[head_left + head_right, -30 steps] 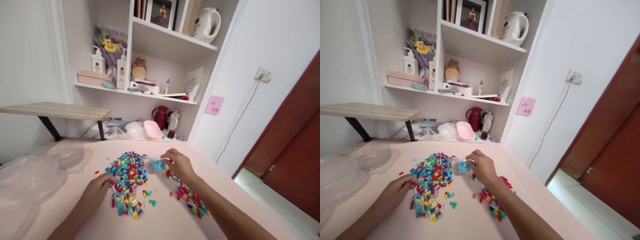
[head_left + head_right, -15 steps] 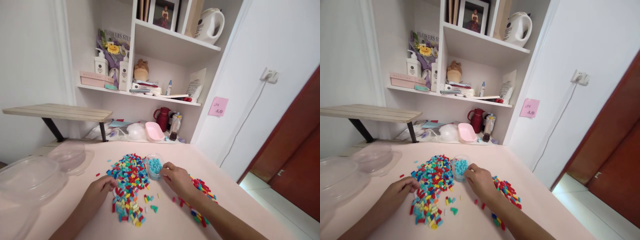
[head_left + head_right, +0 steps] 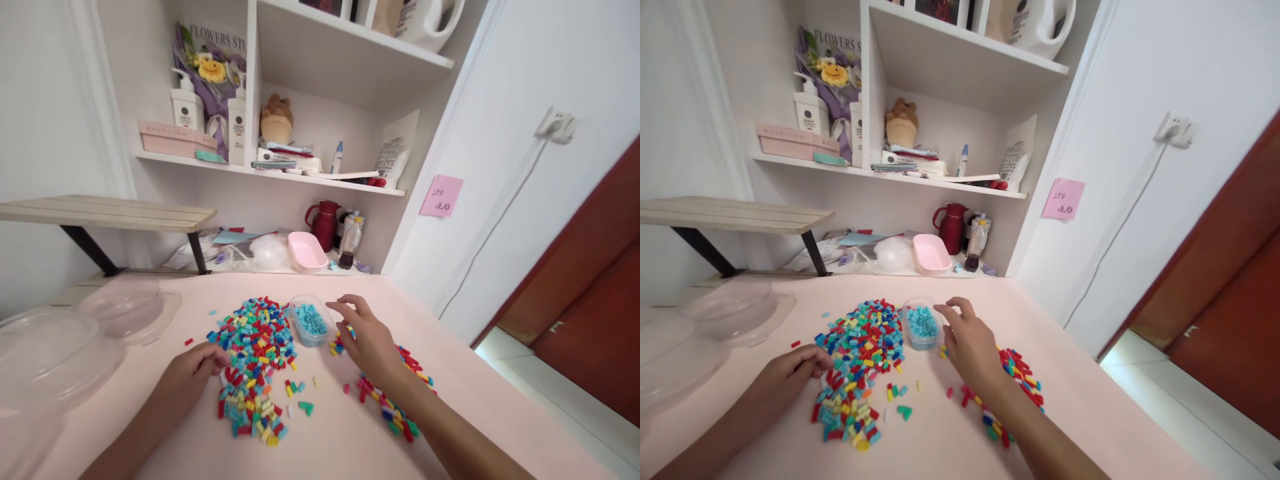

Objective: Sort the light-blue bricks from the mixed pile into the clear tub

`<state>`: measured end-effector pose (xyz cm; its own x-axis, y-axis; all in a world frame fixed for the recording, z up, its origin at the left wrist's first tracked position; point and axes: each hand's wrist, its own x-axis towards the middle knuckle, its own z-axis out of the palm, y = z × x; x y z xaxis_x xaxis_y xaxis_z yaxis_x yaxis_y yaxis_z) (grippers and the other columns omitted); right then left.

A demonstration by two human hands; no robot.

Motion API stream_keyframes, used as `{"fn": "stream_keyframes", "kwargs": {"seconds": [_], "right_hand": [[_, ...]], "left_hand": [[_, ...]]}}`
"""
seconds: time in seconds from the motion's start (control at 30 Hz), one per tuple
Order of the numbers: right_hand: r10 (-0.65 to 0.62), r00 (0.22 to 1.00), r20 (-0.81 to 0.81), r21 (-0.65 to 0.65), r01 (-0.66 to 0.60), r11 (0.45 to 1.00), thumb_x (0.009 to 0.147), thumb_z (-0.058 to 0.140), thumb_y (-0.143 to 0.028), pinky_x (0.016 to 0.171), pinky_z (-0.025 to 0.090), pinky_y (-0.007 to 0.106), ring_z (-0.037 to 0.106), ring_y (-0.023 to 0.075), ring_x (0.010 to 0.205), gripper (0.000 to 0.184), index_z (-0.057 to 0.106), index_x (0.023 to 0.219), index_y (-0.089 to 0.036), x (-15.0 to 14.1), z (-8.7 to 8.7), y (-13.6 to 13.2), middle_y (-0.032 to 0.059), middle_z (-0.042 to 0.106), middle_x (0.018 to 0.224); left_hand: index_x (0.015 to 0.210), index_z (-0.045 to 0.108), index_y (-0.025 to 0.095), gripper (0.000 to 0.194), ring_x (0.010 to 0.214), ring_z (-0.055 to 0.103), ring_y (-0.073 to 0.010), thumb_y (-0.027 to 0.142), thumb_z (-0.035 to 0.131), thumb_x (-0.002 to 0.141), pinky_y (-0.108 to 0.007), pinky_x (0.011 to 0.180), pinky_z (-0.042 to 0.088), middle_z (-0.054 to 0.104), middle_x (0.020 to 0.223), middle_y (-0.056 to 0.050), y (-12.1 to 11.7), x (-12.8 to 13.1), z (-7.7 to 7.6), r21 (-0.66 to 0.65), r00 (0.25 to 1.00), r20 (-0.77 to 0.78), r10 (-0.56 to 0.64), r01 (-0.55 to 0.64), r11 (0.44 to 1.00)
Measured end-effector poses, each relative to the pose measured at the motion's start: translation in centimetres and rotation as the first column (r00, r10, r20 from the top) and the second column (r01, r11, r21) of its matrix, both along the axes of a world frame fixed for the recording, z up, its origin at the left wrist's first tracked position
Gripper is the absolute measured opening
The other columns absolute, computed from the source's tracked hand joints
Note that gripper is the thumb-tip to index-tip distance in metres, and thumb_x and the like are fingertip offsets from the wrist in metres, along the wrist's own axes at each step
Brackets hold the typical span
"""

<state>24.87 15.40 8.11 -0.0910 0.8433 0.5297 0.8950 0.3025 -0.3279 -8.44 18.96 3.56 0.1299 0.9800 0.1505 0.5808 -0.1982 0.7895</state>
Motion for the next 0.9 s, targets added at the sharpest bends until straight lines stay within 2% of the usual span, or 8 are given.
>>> {"fn": "stream_keyframes", "kwargs": {"seconds": [0.07,0.13,0.17,0.23,0.33,0.5,0.63,0.9], "right_hand": [[0.148,0.979,-0.143,-0.091,-0.162,0.983,0.090,0.050,-0.015,0.073,0.054,0.028,0.068,0.0150,0.077,0.032,0.071,0.112,-0.026,-1.4,1.4,-0.5,0.0051,0.067,0.109],[0.229,0.914,-0.336,-0.289,-0.331,0.898,0.091,0.050,-0.015,0.060,0.051,0.022,0.065,0.0116,0.061,0.029,0.074,0.104,-0.024,-3.0,2.2,-1.0,0.0004,0.070,0.083],[0.254,0.888,-0.384,-0.361,-0.398,0.843,0.091,0.051,-0.016,0.057,0.050,0.022,0.063,0.0110,0.058,0.028,0.075,0.102,-0.024,-3.6,2.3,-1.1,-0.0005,0.071,0.080],[0.319,0.872,-0.372,-0.380,-0.457,0.805,0.089,0.055,-0.015,0.062,0.049,0.021,0.064,0.0113,0.065,0.025,0.077,0.097,-0.024,-4.5,1.8,-1.3,-0.0003,0.072,0.084],[0.385,0.884,-0.264,-0.333,-0.459,0.824,0.083,0.063,-0.012,0.076,0.050,0.024,0.066,0.0141,0.083,0.024,0.078,0.096,-0.026,-4.5,0.1,-1.3,0.0016,0.073,0.099],[0.363,0.919,-0.154,-0.369,-0.394,0.842,0.078,0.065,-0.009,0.078,0.051,0.024,0.067,0.0145,0.084,0.031,0.076,0.100,-0.026,-3.0,-2.2,-1.2,0.0020,0.072,0.107],[0.358,0.933,0.024,-0.338,-0.330,0.882,0.081,0.059,-0.008,0.084,0.050,0.025,0.068,0.0168,0.094,0.029,0.077,0.093,-0.027,-3.0,-2.7,-1.3,0.0006,0.074,0.100],[0.398,0.915,0.064,-0.301,-0.363,0.882,0.084,0.057,-0.010,0.084,0.049,0.024,0.067,0.0160,0.095,0.029,0.076,0.094,-0.029,-3.2,-3.1,-1.5,-0.0005,0.074,0.100]], "left_hand": [[0.070,0.069,0.028,0.029,0.074,0.067,-0.0197,0.043,0.044,0.070,-0.030,0.073,0.053,0.072,0.076,0.001,0.0,0.0,0.1,-0.006,1.000,-0.010,0.002,-0.002,1.000],[0.071,0.069,0.028,0.030,0.074,0.067,-0.0199,0.044,0.044,0.071,-0.031,0.074,0.053,0.072,0.076,0.000,0.0,0.0,0.2,-0.009,1.000,-0.018,0.007,-0.008,1.000],[0.071,0.069,0.028,0.030,0.074,0.066,-0.0199,0.044,0.044,0.071,-0.031,0.074,0.052,0.072,0.076,0.000,-0.1,0.0,0.3,-0.009,1.000,-0.022,0.010,-0.011,1.000],[0.071,0.069,0.027,0.031,0.074,0.066,-0.0200,0.045,0.043,0.072,-0.031,0.075,0.052,0.071,0.075,0.000,-0.2,0.0,0.3,-0.010,0.999,-0.029,0.015,-0.015,1.000],[0.072,0.068,0.027,0.032,0.075,0.066,-0.0203,0.045,0.042,0.074,-0.031,0.075,0.051,0.071,0.075,-0.001,-0.2,0.0,0.3,-0.015,0.999,-0.036,0.016,-0.017,1.000],[0.073,0.068,0.026,0.032,0.076,0.066,-0.0205,0.045,0.042,0.075,-0.032,0.075,0.051,0.071,0.076,-0.001,-0.2,0.1,0.3,-0.041,0.999,-0.045,0.022,-0.024,0.999],[0.071,0.068,0.027,0.032,0.073,0.066,-0.0208,0.047,0.043,0.074,-0.033,0.074,0.052,0.070,0.073,-0.001,-0.3,0.2,0.6,-0.053,0.998,-0.047,0.031,-0.033,0.998],[0.072,0.068,0.027,0.033,0.075,0.065,-0.0220,0.048,0.043,0.075,-0.034,0.077,0.051,0.069,0.073,-0.003,-0.6,0.2,0.9,-0.053,0.998,-0.058,0.024,-0.027,0.998]]}}
